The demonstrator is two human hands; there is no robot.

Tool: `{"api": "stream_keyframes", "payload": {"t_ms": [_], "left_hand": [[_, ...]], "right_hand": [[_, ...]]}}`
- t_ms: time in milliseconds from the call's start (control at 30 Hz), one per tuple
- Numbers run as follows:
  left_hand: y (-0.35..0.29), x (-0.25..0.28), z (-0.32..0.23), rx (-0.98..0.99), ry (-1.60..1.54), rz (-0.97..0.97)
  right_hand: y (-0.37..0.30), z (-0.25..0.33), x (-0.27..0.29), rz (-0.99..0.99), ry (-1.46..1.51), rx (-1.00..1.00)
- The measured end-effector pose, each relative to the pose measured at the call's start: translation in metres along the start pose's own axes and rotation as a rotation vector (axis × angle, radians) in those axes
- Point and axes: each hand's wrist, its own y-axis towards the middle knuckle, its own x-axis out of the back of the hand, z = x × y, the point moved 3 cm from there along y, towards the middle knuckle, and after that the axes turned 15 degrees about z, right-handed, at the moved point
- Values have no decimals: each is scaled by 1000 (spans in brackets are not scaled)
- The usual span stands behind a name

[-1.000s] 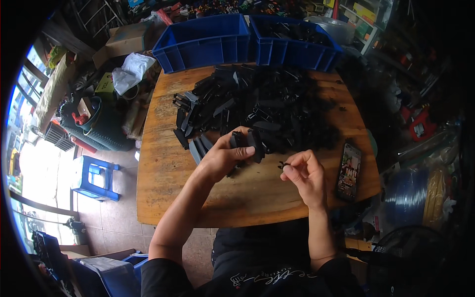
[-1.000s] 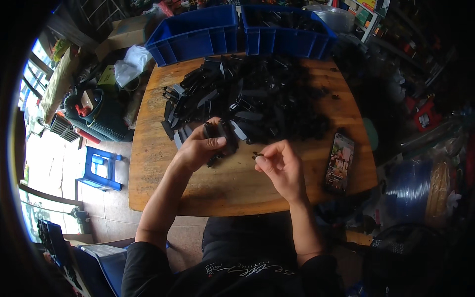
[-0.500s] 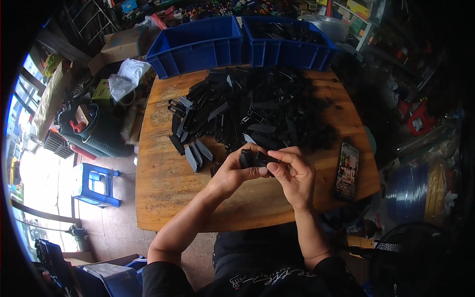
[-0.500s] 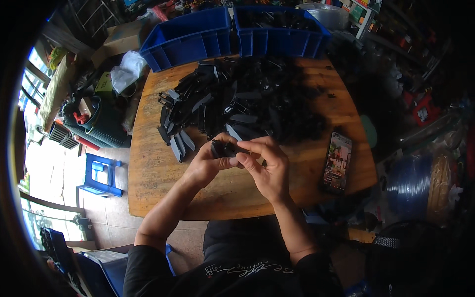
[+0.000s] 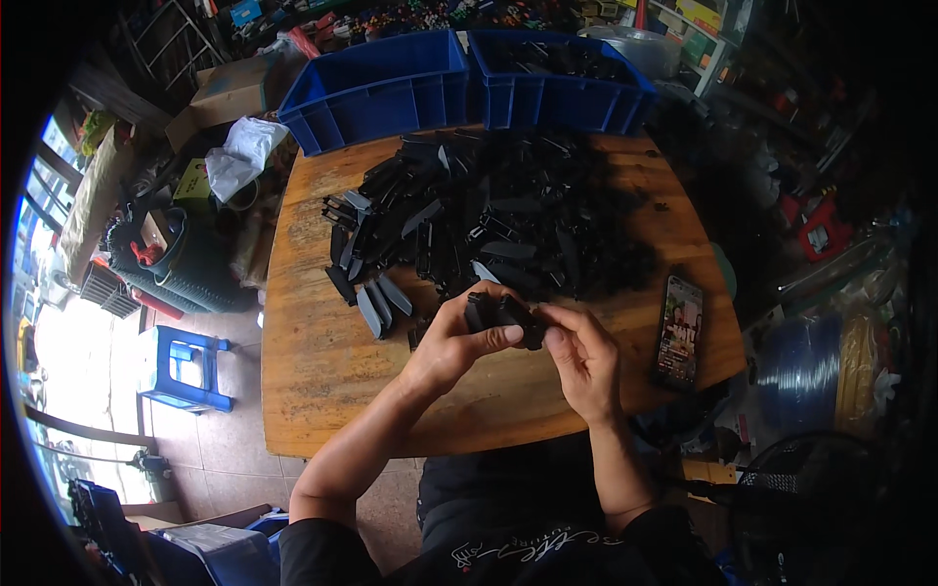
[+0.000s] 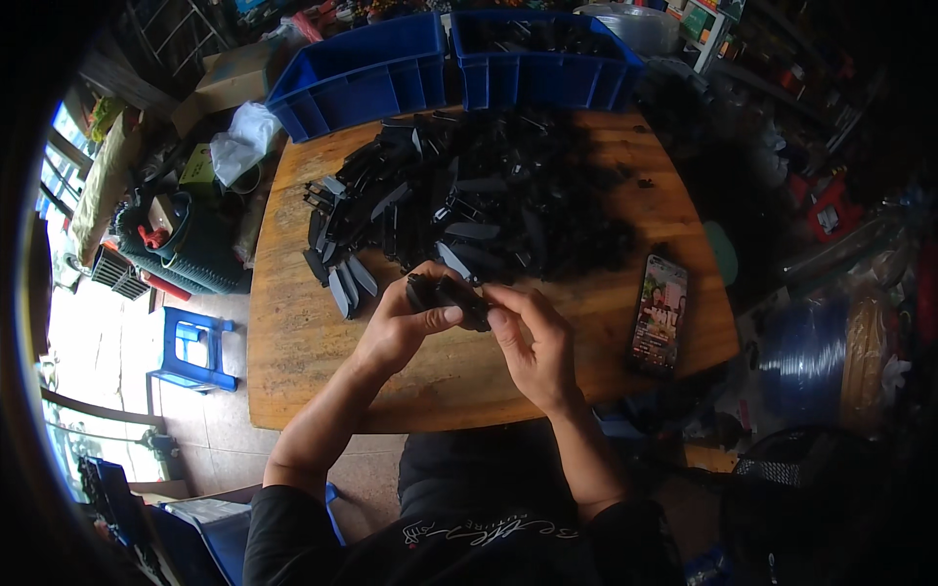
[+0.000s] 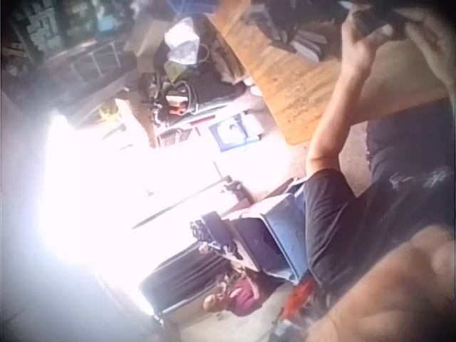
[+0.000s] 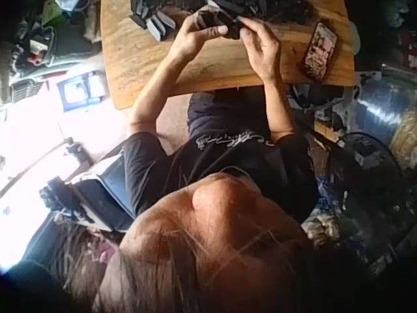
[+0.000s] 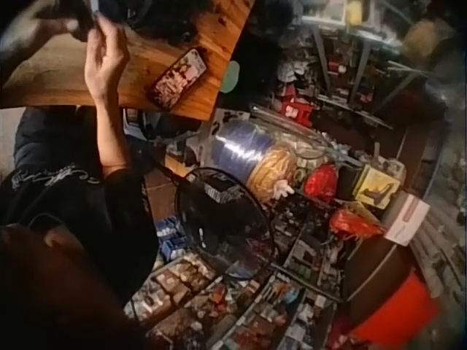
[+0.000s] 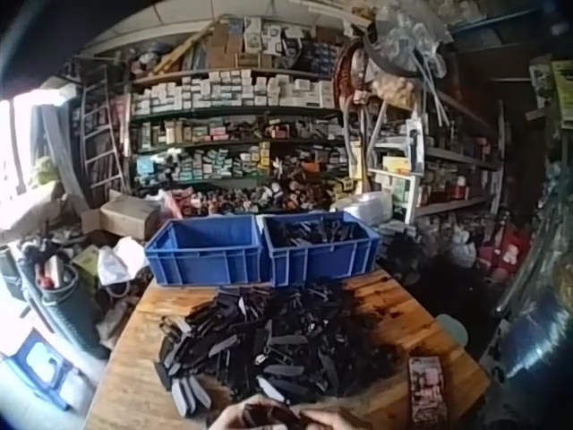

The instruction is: Assembling small black plastic components at a wooden table in a workshop.

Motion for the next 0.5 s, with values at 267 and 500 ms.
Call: {"api": "stream_keyframes", "payload": {"t_ms": [267,500], "left_hand": [[-2,0,0,9,-17,0],[-4,-5,-4,24,112,27]], "right_hand": [[4,19,2,21,-289,229],[2,0,7,233,329,-180]]}}
